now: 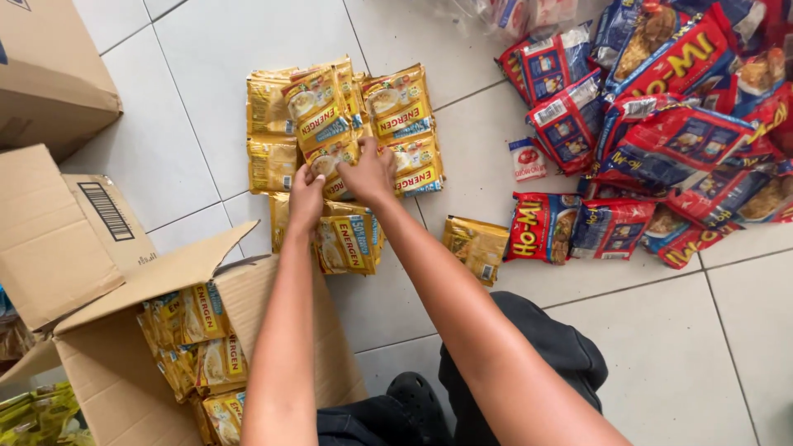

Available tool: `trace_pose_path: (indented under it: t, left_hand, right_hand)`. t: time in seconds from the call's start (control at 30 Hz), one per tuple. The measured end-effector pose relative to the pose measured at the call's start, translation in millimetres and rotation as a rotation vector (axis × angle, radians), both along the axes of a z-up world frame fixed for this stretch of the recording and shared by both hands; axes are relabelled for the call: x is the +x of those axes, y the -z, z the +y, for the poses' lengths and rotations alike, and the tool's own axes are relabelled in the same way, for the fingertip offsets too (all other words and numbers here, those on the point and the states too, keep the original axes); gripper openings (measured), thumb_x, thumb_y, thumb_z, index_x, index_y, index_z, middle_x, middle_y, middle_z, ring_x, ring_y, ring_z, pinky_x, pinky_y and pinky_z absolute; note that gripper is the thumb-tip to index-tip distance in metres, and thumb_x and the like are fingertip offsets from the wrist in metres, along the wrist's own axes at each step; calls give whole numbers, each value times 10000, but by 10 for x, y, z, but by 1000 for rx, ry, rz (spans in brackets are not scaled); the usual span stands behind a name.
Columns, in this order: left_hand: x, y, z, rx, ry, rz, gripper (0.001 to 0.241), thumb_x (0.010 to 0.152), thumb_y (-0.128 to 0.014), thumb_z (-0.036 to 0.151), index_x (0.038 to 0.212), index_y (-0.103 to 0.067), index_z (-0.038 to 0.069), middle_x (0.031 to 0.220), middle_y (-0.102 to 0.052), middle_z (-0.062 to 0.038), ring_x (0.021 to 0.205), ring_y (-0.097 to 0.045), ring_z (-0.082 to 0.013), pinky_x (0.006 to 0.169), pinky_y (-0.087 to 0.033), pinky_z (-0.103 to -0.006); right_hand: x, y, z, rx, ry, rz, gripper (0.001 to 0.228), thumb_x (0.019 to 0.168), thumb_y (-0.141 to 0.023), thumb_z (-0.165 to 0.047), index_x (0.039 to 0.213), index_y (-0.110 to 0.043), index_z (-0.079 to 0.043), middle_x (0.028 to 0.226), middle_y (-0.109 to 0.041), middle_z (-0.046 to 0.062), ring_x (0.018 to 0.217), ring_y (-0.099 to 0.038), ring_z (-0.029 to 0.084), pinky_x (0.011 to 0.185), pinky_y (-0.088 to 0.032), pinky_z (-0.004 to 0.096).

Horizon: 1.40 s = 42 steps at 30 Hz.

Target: Organizing various food and beverage mix packets into a cardboard box.

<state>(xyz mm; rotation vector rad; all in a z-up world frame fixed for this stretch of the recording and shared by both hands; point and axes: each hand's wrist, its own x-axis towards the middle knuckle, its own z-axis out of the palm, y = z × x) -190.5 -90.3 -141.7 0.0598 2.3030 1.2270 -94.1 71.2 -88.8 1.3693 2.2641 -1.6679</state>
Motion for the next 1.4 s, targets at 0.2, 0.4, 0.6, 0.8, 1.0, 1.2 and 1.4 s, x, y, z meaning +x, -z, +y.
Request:
trace_pose_path:
  t: [0.2,0.4,0.6,0.8,1.0,1.2,1.4]
  left_hand:
    - [86,-149,174,75,19,-5,600,973,-567,102,1528,-363,2,1456,-589,-153,1327,-581,-227,1101,-455,-337]
    - [47,-22,122,-148,63,49,585,1003,-563,144,1546,-378,30,1479,-559,-169,1335,-557,-239,1092,-444,-358]
    - [-28,-179,45,141,-92,-150,575,966,-431,211,1521,-432,60,1348,-651,-147,1150,-659,-255,995,-540,-390]
    - [62,-798,189,369,-227,-288,696,985,-314,585,1470,-483,115,1237,-653,-61,1075,-613,-193,920,-495,-409]
    - [-113,-363,56,451,-103,-389,751,1050,-321,642,1476,-568,75,1353,-693,-102,1263,-616,-250,1081,-434,-437]
    - [-40,-323,214,432,-245,-319,604,1020,-319,561,1421,-532,162,1313,-668,-59,1264,-606,-236,1084,-467,-495]
    - [-10,-504,390,536,-320,-346,523,1031,-462,463,1412,-506,107,1266,-641,-139,1132,-651,-312,1021,-499,-564]
  right_hand:
    - [-48,186,41,-11,109,82,1207,577,-904,-474,1456,-282,71,1359,-463,312,1294,-473,433,1096,-410,450]
    - [49,43,123,-130,-67,-106,1080,585,-936,-573,1371,-451,-14,1361,-496,305,1265,-531,427,1057,-467,455]
    - [36,-615,56,-168,-53,117,947,683,-791,-431,1439,-368,-49,1146,-702,257,1036,-698,426,896,-548,494]
    - [-148,-522,202,-536,175,662,691,731,-798,-245,1331,-538,-21,1136,-748,181,975,-761,293,849,-623,412]
    - [176,-582,615,-933,97,301,578,771,-711,-202,1297,-501,-89,1077,-712,97,896,-750,228,715,-658,404]
    - [174,-1036,928,-995,-25,681,543,819,-694,-155,1334,-546,-70,1086,-685,114,932,-718,190,763,-642,410]
    - [370,-1448,1148,-1355,-185,847,573,873,-702,-158,1380,-514,32,1247,-691,177,1091,-729,253,1010,-607,422]
